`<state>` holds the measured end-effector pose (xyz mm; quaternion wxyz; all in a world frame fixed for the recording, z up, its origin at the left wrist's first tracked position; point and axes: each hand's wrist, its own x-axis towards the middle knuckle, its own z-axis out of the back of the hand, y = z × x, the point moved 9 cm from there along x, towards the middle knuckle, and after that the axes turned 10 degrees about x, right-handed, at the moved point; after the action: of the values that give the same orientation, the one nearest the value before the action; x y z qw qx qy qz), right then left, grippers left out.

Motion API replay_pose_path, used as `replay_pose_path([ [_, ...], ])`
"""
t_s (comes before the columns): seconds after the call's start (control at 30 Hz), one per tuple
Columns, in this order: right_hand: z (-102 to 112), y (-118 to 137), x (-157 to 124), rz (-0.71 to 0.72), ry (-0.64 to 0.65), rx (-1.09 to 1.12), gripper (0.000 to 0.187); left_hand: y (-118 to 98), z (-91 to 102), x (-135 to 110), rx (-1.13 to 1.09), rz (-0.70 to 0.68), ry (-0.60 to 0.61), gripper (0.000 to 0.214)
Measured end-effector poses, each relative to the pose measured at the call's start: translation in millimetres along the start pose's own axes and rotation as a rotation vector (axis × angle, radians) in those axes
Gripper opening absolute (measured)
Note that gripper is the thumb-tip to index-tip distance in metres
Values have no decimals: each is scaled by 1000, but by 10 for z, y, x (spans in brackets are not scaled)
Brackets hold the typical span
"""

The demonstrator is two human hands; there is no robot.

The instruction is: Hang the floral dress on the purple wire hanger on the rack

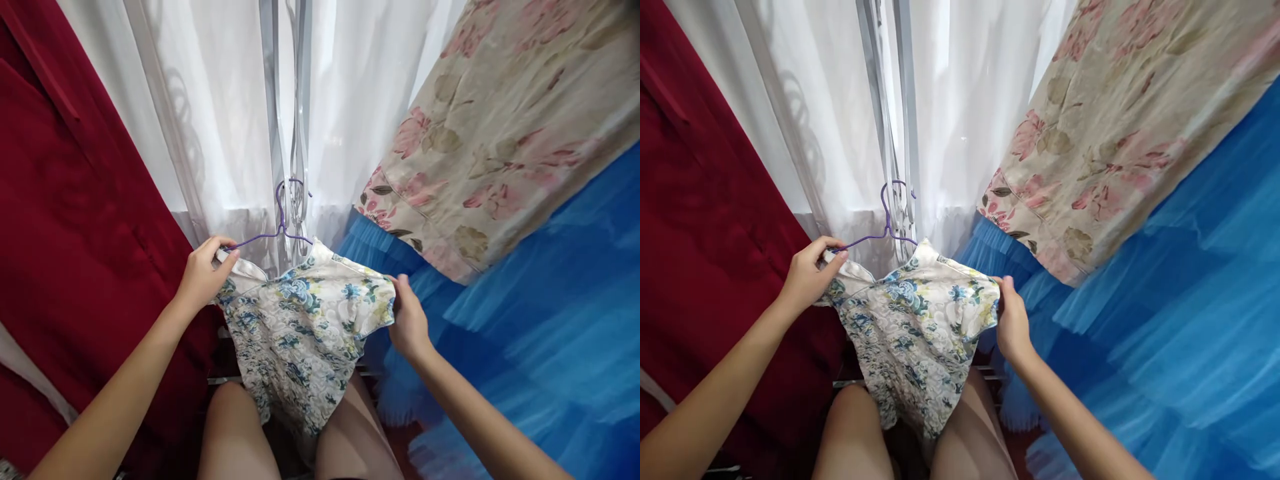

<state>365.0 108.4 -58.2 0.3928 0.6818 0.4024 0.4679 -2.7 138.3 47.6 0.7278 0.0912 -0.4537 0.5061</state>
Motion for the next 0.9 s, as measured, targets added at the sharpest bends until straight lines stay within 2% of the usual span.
replay_pose_path([
  [0.1,97,234,-144,160,-106,-72,40,-282,26,74,-14,-111,-25,17],
  [0.17,49,441,-97,249,-131,-92,37,-430,17,150,0,-175,-27,18],
  [0.23,-67,673,14,300,-124,-49,33,-465,-2,222,72,-188,-24,21],
  [0.33,-366,1049,27,355,-45,-31,31,-269,-51,291,210,-106,-20,28],
  [0.4,-638,1250,-175,411,89,-118,30,-53,-108,294,155,-24,-19,37],
  [0.43,-803,1297,-327,433,213,-173,27,69,-144,283,59,37,-25,41],
  [0.5,-1084,1257,-646,420,487,-227,27,275,-255,246,-184,160,-32,48],
  [0.53,-1165,1190,-755,380,586,-228,33,330,-324,229,-279,201,-28,50],
  [0.57,-1190,1121,-793,330,621,-206,37,347,-386,219,-332,218,-22,51],
  [0.6,-1168,1065,-757,283,595,-166,37,332,-433,221,-343,209,-16,51],
  [0.67,-1046,1003,-539,222,439,-57,34,274,-472,241,-303,169,-23,50],
  [0.73,-919,989,-288,187,289,52,36,284,-458,254,-297,190,-57,50],
  [0.8,-924,1013,-151,158,307,82,37,366,-414,227,-377,276,-109,50],
  [0.83,-987,1032,-155,140,389,63,41,409,-403,194,-445,325,-124,51],
  [0.9,-1207,1066,-359,106,683,-17,57,463,-389,91,-581,409,-154,49],
])
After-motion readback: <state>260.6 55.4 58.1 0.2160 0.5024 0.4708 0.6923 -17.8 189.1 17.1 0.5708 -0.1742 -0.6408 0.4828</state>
